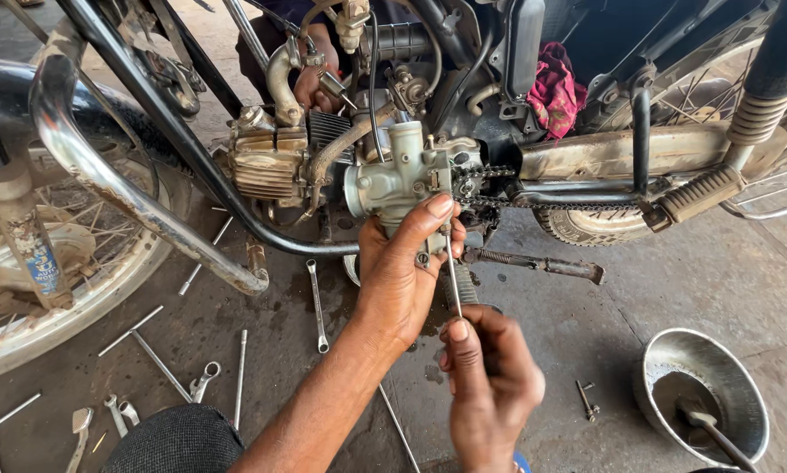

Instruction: The person repairs a motorcycle carburetor assembly, using a screwdriver to adjust internal components and then fitting it back onto the engine block by hand.

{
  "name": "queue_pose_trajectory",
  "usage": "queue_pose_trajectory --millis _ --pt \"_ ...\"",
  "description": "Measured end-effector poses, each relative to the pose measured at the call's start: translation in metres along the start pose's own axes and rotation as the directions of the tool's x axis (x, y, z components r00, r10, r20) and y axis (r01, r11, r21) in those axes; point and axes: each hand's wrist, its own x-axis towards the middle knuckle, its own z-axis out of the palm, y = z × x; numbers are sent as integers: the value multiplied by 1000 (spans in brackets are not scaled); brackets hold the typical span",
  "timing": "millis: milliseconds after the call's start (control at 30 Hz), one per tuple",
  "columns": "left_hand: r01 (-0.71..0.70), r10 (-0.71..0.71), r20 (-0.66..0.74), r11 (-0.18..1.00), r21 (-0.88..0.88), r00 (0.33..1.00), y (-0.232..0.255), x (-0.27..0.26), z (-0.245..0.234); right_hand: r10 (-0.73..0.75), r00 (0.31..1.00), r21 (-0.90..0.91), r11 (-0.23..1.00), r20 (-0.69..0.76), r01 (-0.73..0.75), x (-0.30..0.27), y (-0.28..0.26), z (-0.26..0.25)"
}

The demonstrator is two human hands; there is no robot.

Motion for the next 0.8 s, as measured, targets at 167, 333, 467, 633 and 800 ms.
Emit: queue_pose_trajectory --millis 167,333,467,633,800 --pt "23 -29 -55 995 -94 998 -8 -4 4 -265 964 -225 941 -18 254 -10 0 10" --pt "-18 11 -76 996 -89 997 -8 -3 6 407 812 574 574 418 -583 6 -8 -16" --pt "-33 30 -79 999 -43 996 -8 -3 4 322 723 666 284 611 -689 15 -12 -20" --pt "-59 59 -81 998 -2 995 -6 -2 2 -95 993 -73 992 76 101 2 -10 1" --pt "3 -6 -103 1000 -23 995 -9 -6 2 -186 980 -200 960 65 196 -5 -3 3"
